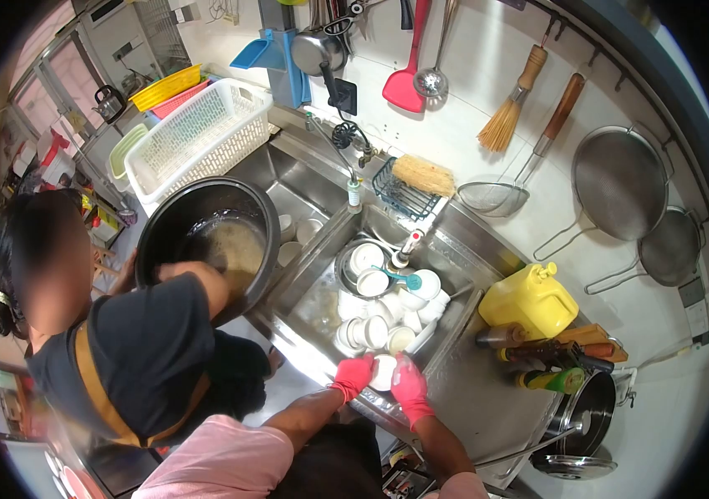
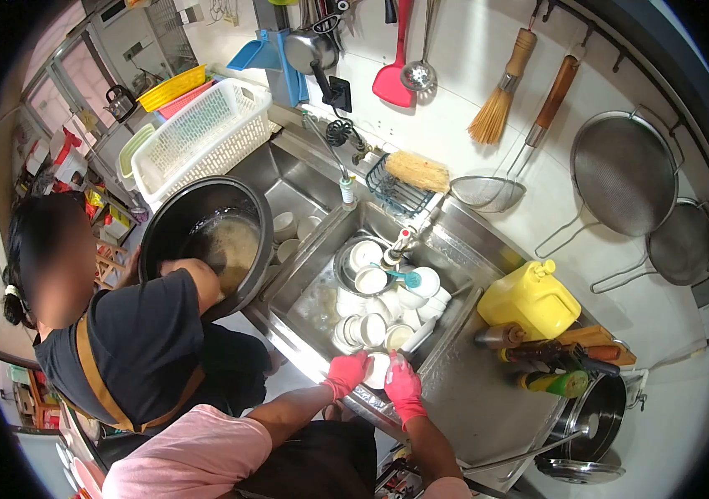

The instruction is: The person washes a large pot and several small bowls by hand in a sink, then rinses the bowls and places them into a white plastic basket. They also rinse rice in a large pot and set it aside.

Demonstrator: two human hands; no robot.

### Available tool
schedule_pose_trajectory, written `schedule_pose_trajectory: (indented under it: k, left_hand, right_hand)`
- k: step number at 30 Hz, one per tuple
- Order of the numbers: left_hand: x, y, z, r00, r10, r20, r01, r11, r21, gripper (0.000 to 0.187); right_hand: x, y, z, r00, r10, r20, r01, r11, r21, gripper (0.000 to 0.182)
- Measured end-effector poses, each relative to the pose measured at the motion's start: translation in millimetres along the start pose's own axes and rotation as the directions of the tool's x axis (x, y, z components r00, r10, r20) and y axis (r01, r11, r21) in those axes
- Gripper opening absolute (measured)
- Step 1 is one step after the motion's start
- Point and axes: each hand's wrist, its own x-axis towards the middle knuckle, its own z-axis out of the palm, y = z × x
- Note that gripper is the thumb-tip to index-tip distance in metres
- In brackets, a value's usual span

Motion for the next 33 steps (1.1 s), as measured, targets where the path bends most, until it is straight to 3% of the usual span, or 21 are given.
schedule_pose_trajectory:
  k: [11,14,17,33]
  left_hand:
    - [1,2,-3,1.0,-0.013,0.023,0.013,1.0,-0.003,0.03]
    - [1,2,-3,0.999,-0.014,0.029,0.014,1.0,-0.002,0.031]
    - [1,1,-2,1.0,-0.01,0.027,0.01,1.0,-0.007,0.03]
    - [0,1,0,1.0,0.0,0.005,0.0,1.0,0.021,0.031]
  right_hand:
    - [-1,7,11,1.0,-0.023,-0.017,0.023,0.999,-0.034,0.05]
    - [0,-6,-4,1.0,0.003,-0.018,-0.004,0.995,-0.101,0.038]
    - [-1,4,9,1.0,-0.003,-0.003,0.003,1.0,-0.029,0.051]
    - [-1,7,12,1.0,-0.008,-0.01,0.008,1.0,-0.012,0.046]
